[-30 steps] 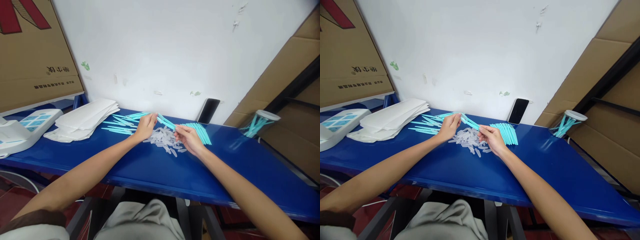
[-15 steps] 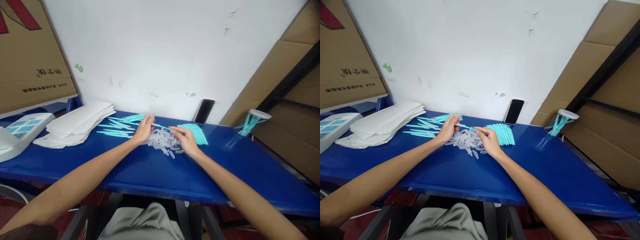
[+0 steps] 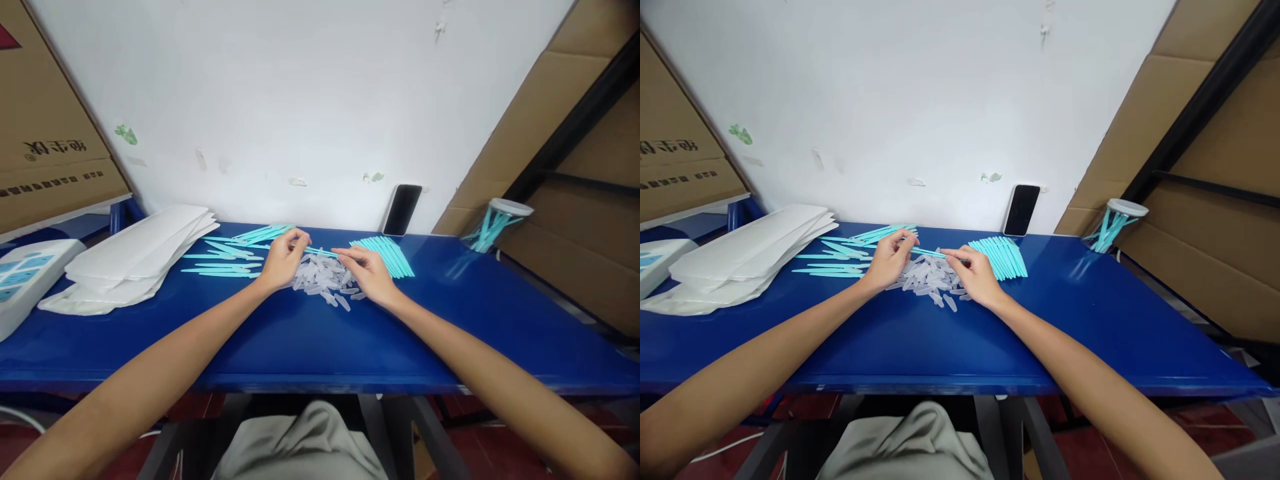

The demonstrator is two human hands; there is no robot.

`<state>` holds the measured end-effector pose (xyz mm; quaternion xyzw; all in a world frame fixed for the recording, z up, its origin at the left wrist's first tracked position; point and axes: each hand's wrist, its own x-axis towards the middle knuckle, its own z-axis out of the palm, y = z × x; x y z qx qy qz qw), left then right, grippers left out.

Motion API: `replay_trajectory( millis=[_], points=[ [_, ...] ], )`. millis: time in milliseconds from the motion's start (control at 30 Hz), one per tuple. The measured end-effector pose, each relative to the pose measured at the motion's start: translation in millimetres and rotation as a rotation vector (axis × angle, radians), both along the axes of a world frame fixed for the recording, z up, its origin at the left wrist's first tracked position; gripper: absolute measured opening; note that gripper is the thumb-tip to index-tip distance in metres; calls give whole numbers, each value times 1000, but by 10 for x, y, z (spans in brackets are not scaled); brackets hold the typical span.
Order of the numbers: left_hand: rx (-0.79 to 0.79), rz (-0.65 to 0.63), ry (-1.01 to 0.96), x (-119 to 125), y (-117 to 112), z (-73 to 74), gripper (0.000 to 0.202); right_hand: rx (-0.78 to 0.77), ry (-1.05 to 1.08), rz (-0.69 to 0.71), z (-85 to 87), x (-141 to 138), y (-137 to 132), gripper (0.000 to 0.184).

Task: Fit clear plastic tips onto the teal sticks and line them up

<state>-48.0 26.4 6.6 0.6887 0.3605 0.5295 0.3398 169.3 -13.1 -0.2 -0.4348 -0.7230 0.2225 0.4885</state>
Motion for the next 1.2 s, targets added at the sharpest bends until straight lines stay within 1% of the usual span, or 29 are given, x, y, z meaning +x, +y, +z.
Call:
replay_trajectory(
  millis=[133,233,333,433,533,633,733,833,933,1033,1100,1200],
  points=[
    [60,-19,41,24,-51,-4,37,74,-186,-1,38,11,-37,35],
    [54,-86,58,45,-89,-65,41,137,-374,1,65,24,-80,36],
    [38,-147,57,60,-114,-125,42,180,-478,-13,87,46,-118,37],
    [35,-176,47,64,-142,-131,43,240,-601,-31,119,62,-148,41],
    [75,-164,84,60,-201,-86,44,350,-772,-72,161,48,-183,42],
    [210,-106,208,49,-270,-30,45,427,-887,-100,187,3,-225,41],
    [348,-7,336,29,-269,-3,41,415,-937,-127,175,-48,-257,39],
    [460,83,485,-15,-164,-3,42,348,-985,-179,134,-98,-280,39],
    [583,46,596,-92,-26,21,48,307,-1013,-203,96,-164,-307,40],
    [701,22,622,-181,63,91,48,302,-995,-227,91,-225,-311,42],
    [728,41,631,-217,81,141,48,316,-992,-225,109,-237,-283,43],
    [693,48,639,-204,67,188,49,355,-1015,-201,145,-205,-208,43]
  ],
)
